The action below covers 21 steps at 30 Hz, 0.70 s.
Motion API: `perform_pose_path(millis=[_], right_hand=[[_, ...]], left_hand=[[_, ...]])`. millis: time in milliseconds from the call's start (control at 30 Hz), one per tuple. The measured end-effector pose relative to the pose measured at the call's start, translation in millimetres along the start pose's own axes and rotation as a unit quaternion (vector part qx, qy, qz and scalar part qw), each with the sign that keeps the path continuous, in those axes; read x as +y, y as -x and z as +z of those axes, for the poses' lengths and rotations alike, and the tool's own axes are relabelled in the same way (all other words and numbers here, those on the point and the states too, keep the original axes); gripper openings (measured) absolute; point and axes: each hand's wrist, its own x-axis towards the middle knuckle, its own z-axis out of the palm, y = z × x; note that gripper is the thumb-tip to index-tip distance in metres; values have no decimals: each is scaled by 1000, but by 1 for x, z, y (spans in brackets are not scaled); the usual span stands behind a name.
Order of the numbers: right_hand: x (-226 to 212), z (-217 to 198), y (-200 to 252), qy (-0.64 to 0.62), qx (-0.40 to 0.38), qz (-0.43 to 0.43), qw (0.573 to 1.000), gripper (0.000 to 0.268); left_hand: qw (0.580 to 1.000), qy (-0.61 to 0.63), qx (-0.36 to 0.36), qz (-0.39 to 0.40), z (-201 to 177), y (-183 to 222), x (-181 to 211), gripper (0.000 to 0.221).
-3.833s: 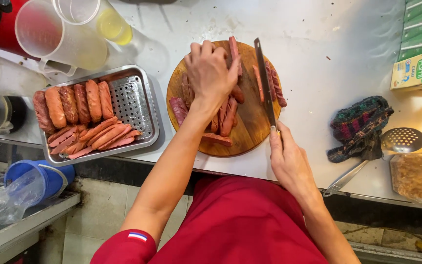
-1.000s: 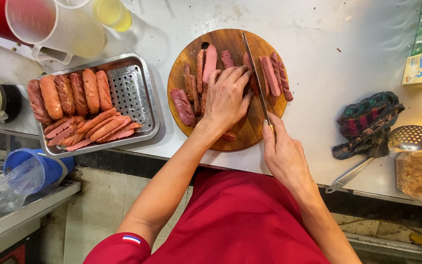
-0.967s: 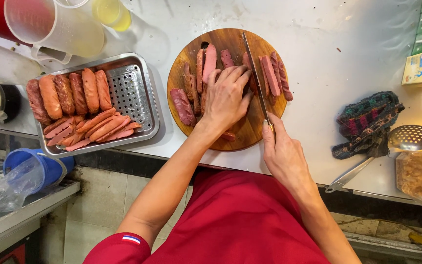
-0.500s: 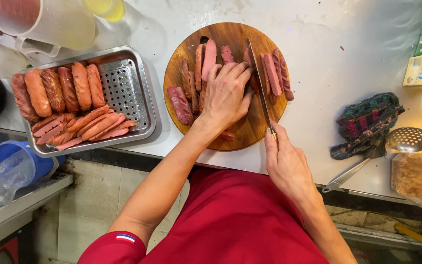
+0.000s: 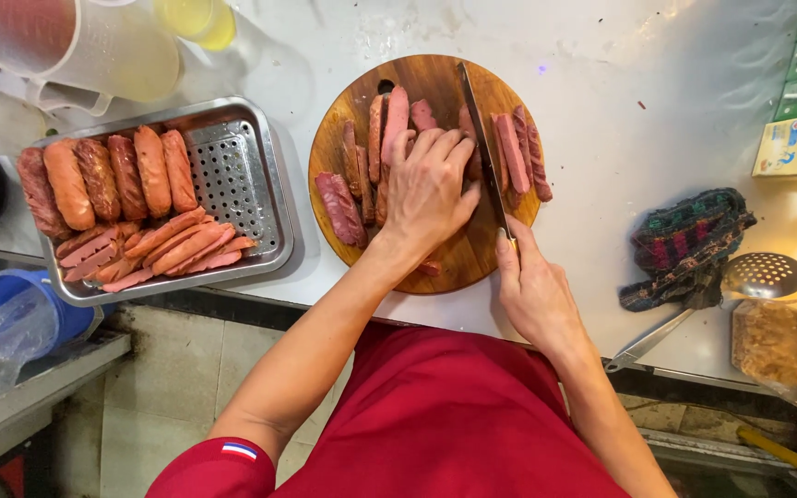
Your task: Slicing cooked sausages into strips on a wooden board and placing them into a tray.
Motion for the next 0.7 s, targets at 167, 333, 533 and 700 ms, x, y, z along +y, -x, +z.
perform_pose_path(millis=[167, 333, 533, 700], right_hand=[[19, 4, 17, -34, 23, -34, 999, 49], [3, -6, 27, -52, 39, 17, 998, 50], [1, -8, 30, -53, 56, 3, 997, 50], [4, 0, 32, -35, -10, -1, 999, 50]], left_hand=[[1000, -15, 7, -5, -8, -3, -3, 57], [999, -27, -37, -20, -10, 0, 7, 52], [996, -40, 66, 36, -4, -2, -26, 39], [985, -137, 46, -90, -39, -26, -33, 30]])
